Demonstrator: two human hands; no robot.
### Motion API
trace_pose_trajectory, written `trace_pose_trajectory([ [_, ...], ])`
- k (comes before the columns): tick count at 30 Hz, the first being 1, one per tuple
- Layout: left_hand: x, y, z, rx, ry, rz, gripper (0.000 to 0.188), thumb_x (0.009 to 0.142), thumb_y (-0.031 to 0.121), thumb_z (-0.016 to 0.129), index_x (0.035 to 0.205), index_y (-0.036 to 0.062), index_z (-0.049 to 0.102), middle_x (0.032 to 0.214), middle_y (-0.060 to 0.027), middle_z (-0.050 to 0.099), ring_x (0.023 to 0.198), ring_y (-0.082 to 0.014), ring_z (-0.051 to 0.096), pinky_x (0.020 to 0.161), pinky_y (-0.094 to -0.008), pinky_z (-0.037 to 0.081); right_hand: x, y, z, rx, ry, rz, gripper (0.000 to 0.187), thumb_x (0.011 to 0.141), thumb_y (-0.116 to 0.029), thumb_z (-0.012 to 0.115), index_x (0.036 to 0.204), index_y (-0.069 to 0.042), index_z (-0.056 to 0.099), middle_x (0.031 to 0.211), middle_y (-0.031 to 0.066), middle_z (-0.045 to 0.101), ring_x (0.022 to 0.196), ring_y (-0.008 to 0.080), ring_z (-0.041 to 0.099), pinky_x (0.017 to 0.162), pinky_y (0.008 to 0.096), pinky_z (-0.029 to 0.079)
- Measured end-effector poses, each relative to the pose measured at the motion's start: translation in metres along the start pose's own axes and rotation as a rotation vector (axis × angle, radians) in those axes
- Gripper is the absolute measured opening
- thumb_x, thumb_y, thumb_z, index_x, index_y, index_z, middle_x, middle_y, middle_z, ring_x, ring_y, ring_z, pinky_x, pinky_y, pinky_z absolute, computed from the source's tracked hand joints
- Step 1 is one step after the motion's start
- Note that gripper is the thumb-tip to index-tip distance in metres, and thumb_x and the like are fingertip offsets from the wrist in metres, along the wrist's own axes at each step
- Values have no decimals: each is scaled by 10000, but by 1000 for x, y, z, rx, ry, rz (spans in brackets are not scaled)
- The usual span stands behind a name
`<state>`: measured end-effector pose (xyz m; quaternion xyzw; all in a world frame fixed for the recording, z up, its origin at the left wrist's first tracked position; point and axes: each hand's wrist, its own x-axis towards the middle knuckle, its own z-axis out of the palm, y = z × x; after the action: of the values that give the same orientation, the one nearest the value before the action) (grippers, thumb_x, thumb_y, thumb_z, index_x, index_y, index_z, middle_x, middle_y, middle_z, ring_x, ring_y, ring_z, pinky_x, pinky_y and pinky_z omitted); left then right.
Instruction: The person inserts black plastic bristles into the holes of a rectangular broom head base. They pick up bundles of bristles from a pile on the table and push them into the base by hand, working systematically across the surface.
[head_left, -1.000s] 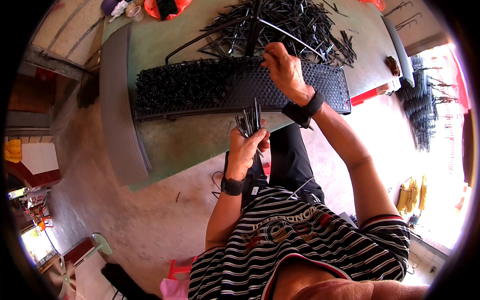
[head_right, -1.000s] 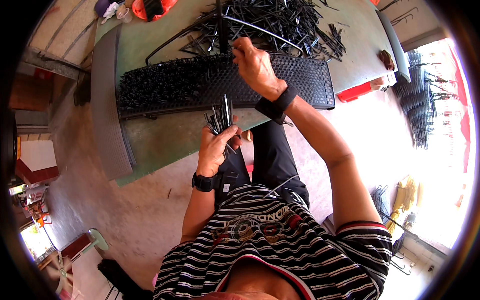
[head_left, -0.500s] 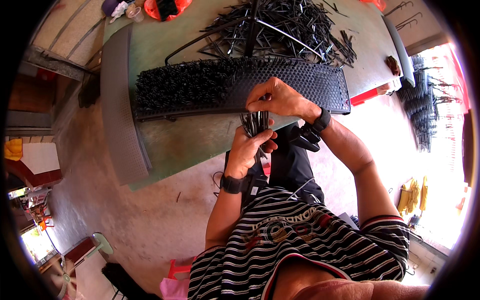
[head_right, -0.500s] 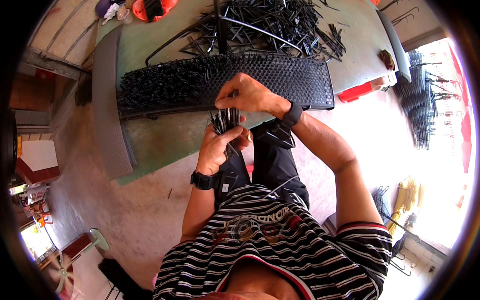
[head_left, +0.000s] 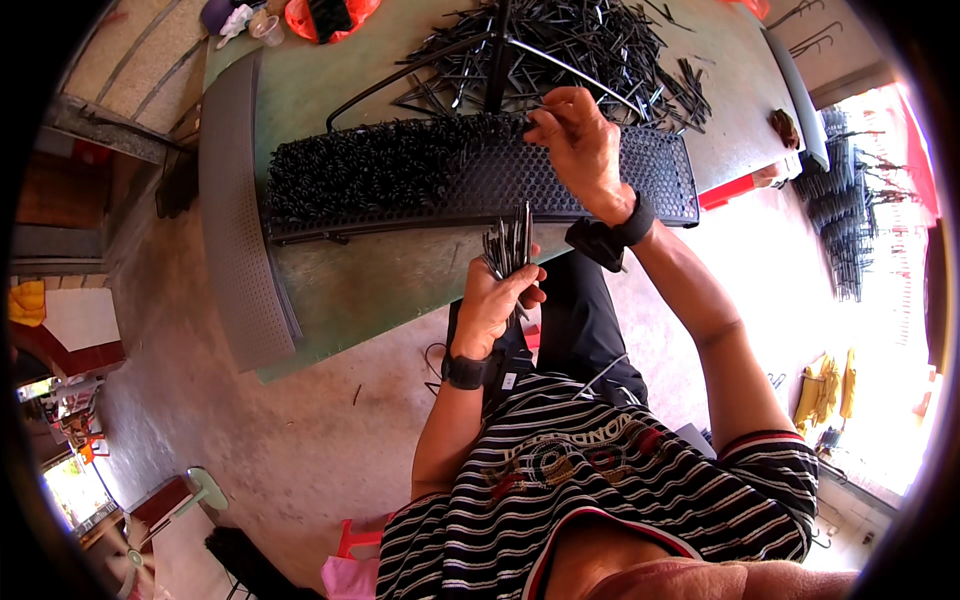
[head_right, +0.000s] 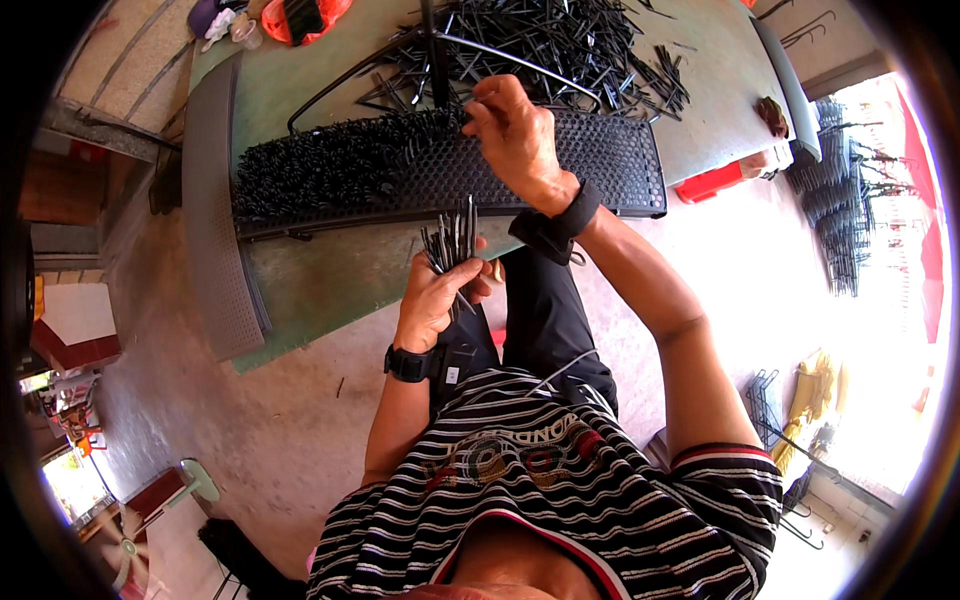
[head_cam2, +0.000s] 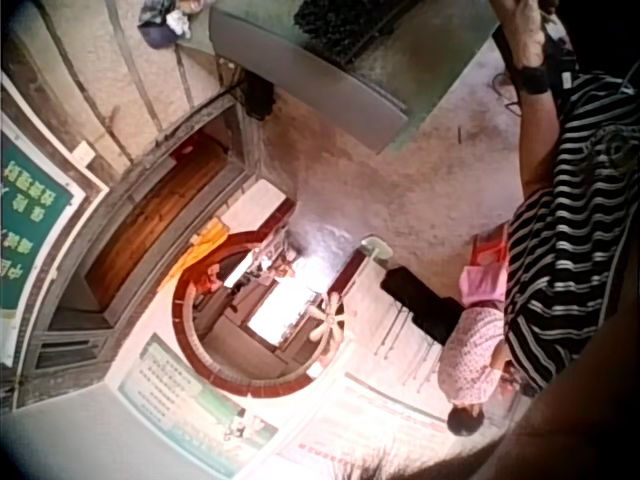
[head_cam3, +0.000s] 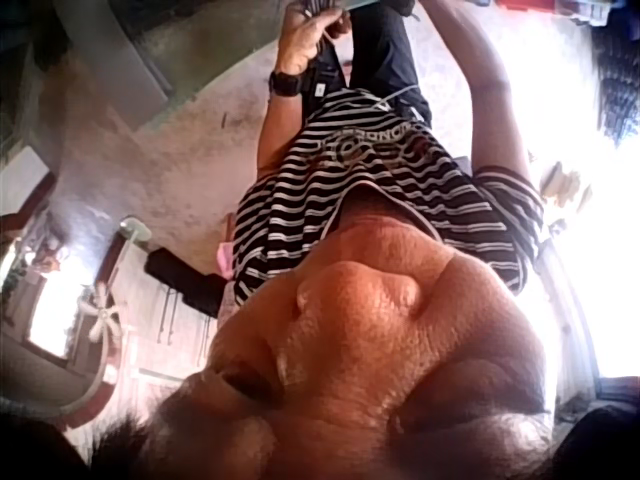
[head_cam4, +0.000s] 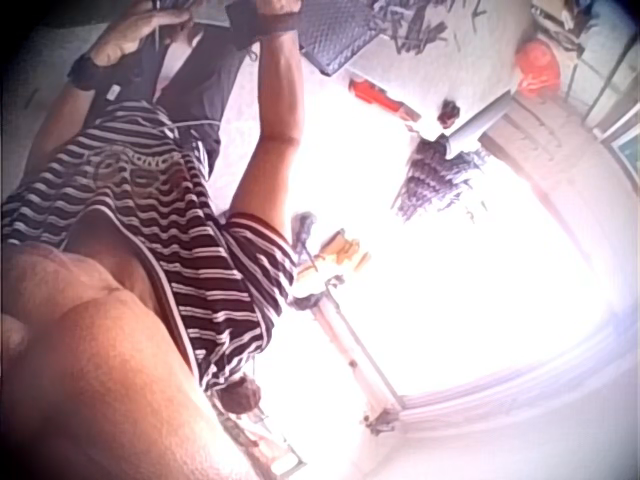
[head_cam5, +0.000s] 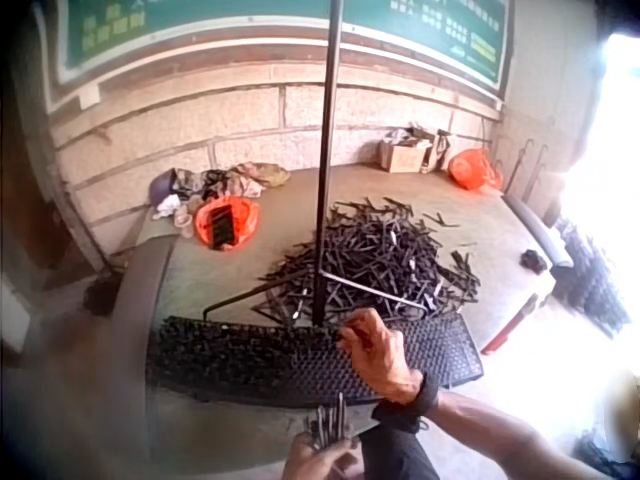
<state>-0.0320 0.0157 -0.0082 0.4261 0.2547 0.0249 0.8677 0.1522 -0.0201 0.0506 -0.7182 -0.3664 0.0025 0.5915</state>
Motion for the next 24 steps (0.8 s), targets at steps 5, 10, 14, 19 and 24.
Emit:
trace_pose_trajectory([
  [5,-1,5,-1,-31,31,12,206,829,37,609,1028,-11,584,733,-82,632,524,-125,596,445,-225,464,2,17,7,-143,-29,-176,120,865,-8,548,969,-8,490,710,122,625,680,196,680,535,272,510],
  [10,-2,7,-1,-20,62,15,204,825,41,613,1021,-8,586,731,-81,631,524,-124,596,446,-228,465,6,26,10,-320,-155,-259,89,829,-59,590,906,-22,563,746,123,610,651,275,638,543,342,493],
  [14,-3,8,-1,-8,80,-5,205,822,43,618,1018,-5,587,729,-80,630,525,-126,596,447,-232,467,7,10,9,-538,-228,-419,115,795,-128,627,858,-33,614,729,103,579,665,314,601,558,387,477],
  [19,-1,8,0,-17,39,26,241,804,60,660,1014,-25,582,729,-92,644,560,-145,613,472,-240,475,-12,-17,2,-225,-760,-314,245,728,-227,710,883,-38,683,882,115,650,783,290,620,667,356,499],
  [24,3,7,6,-11,-62,-5,234,800,83,677,990,-11,577,717,-96,639,562,-139,607,474,-247,475,-29,-15,2,3,-779,22,144,726,-105,685,833,-9,683,753,86,658,707,179,617,651,303,492],
])
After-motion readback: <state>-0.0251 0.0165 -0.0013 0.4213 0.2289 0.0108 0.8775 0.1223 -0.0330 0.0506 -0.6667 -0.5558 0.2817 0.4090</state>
